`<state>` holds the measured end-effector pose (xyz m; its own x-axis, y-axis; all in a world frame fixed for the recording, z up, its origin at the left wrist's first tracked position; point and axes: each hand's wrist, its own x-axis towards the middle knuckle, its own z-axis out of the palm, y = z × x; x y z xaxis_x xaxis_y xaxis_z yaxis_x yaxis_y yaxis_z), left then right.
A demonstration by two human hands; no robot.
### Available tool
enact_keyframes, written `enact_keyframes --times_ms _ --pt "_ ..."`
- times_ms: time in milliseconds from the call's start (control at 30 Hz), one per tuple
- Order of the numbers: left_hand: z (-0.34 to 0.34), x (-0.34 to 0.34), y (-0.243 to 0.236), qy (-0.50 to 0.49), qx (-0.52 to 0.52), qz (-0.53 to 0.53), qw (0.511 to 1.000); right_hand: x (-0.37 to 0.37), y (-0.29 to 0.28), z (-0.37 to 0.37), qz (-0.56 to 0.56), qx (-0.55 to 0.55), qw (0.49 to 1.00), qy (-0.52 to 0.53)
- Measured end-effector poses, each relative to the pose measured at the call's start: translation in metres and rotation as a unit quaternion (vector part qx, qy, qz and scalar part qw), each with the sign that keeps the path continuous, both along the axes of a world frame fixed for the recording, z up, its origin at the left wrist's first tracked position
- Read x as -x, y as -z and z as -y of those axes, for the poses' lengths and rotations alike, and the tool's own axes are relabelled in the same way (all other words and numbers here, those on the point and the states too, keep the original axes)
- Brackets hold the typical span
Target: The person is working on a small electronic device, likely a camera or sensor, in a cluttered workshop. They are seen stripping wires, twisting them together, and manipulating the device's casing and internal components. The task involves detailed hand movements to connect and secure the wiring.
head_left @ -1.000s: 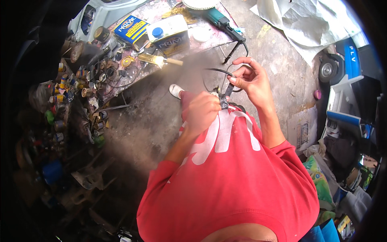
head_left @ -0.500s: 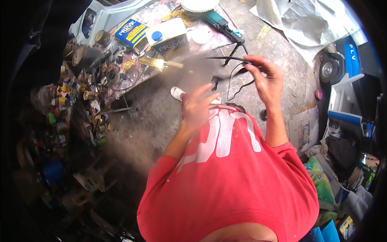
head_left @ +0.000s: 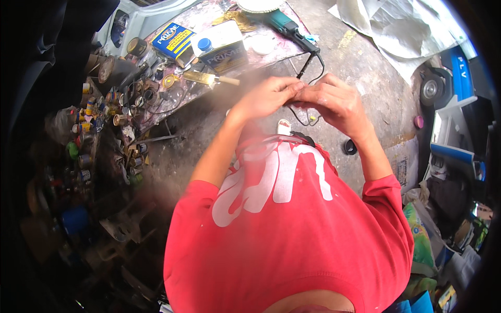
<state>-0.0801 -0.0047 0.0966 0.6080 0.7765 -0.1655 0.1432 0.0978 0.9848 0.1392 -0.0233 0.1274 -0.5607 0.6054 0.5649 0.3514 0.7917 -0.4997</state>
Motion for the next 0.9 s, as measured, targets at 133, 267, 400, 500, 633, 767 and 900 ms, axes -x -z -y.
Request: enact_keyframes --times_ms 133,267,400,500,633,767,900 --pt "0.008 -0.003 0.01 0.054 0.189 0.035 0.98 0.004 0.012 0.012 -0.03 0.062 0.998 0.013" --pt "0.026 -0.011 0.009 -0.056 0.169 0.0 0.984 -0.001 0.044 0.026 -0.017 0.122 0.991 0.046" --pt "0.043 -0.017 0.007 -0.157 0.154 -0.034 0.975 -0.009 0.054 0.035 -0.014 0.234 0.97 0.066" --pt "0.049 -0.009 0.013 -0.143 0.224 0.027 0.964 -0.01 0.06 0.041 -0.022 0.281 0.958 0.052" --pt "0.059 0.009 0.043 -0.138 0.355 0.186 0.906 -0.006 0.061 0.042 -0.026 0.222 0.975 0.01" --pt "0.069 0.009 0.063 -0.138 0.464 0.285 0.827 -0.002 0.058 0.044 -0.027 0.195 0.98 -0.018" --pt "0.072 0.009 0.068 -0.187 0.449 0.314 0.816 -0.001 0.055 0.048 -0.01 0.204 0.979 -0.023"
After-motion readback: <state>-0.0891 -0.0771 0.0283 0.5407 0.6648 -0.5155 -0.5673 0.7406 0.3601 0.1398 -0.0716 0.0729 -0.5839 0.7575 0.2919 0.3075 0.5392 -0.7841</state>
